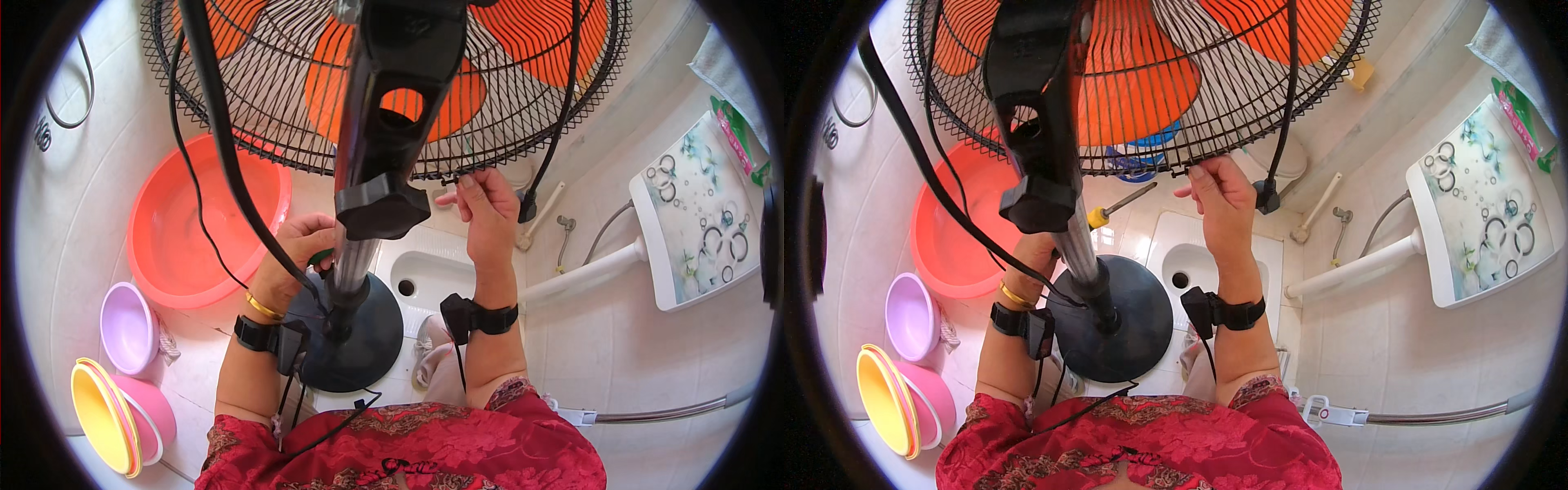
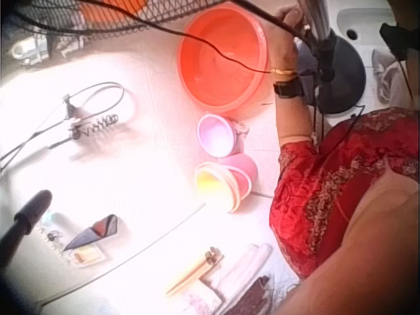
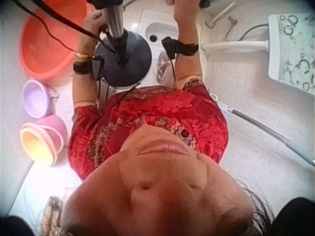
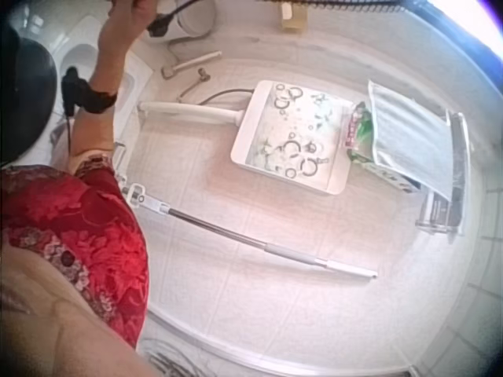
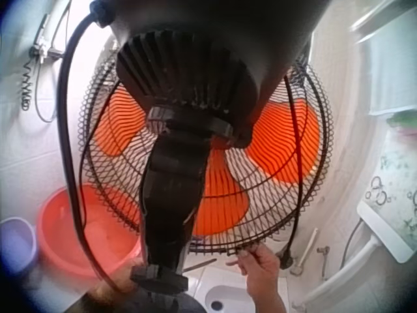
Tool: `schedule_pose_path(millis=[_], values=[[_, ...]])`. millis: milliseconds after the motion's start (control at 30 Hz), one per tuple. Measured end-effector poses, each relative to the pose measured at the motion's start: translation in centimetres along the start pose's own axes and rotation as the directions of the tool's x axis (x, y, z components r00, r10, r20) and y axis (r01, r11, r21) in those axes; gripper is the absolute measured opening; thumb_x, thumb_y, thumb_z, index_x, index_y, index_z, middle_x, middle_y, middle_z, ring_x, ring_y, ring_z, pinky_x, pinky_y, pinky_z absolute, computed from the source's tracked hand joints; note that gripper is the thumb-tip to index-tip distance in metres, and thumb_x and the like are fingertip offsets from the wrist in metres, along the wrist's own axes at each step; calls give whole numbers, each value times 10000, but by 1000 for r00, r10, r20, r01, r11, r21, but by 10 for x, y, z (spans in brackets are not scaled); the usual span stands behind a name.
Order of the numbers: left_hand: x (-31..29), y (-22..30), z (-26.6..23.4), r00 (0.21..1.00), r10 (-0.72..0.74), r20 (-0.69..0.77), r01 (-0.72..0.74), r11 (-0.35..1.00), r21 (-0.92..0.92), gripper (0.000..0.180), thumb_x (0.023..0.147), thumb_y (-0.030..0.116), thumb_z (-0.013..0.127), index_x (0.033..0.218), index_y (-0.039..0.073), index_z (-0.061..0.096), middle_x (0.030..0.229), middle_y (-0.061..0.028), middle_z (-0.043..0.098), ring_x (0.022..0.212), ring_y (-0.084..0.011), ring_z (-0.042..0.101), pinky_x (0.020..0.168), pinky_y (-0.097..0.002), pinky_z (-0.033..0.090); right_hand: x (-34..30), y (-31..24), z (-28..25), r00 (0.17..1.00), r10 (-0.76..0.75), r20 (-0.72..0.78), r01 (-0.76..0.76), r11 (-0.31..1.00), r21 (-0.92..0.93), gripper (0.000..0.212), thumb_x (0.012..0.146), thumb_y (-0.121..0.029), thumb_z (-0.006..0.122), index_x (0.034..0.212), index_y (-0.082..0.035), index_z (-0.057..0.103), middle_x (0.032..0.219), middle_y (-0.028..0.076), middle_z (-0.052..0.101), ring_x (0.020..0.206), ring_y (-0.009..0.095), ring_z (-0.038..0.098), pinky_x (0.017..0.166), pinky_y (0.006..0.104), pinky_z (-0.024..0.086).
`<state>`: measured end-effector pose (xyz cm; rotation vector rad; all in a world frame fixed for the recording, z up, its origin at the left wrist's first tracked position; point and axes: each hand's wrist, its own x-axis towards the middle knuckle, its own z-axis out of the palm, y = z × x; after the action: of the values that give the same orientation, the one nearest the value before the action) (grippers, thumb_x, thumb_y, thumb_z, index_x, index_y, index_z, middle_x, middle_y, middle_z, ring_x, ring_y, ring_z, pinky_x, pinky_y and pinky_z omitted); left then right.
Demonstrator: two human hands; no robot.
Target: Tighten the screws and secure the cage of a standing electric fan.
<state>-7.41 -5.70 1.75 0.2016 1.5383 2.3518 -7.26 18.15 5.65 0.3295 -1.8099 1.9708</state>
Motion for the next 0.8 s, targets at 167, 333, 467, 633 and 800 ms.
schedule_pose_path(millis=[167,333,467,633,800], values=[[3,-4,0,1000,7,-7,-7,1000,16,91,750,98,587,813,33,590,663,12,533,523,-53,443,485,-179,332,-1,1,7,996,-80,-35,80,997,-8,121,858,-105,531,819,8,546,622,-19,457,533,37,374,599,249,485],[4,-5,4,1000,11,2,-11,1000,13,83,732,81,561,799,38,583,650,21,514,524,-51,434,487,-179,328,0,-1,0,1000,-1,-26,4,996,87,69,830,-60,534,824,9,537,656,38,523,570,89,469,641,296,498],[1,-3,4,1000,6,-29,-6,1000,7,94,730,73,542,805,31,581,647,19,512,526,-54,440,484,-182,330,2,-1,5,998,63,4,-61,944,325,33,812,-30,525,820,2,529,661,58,537,577,111,491,669,343,507],[5,-12,-3,1000,8,-19,-8,1000,7,141,735,73,530,851,17,589,640,19,511,519,-56,445,479,-186,334,1,-1,2,993,98,61,-114,920,376,16,812,-22,518,814,-6,524,671,56,533,568,112,489,670,358,512],[3,-4,7,999,7,-34,-6,1000,28,168,736,81,554,889,32,602,666,18,541,527,-42,459,466,-179,331,-1,3,0,999,30,19,-33,971,235,34,829,-36,523,834,-4,515,664,31,511,537,85,451,635,322,513]])
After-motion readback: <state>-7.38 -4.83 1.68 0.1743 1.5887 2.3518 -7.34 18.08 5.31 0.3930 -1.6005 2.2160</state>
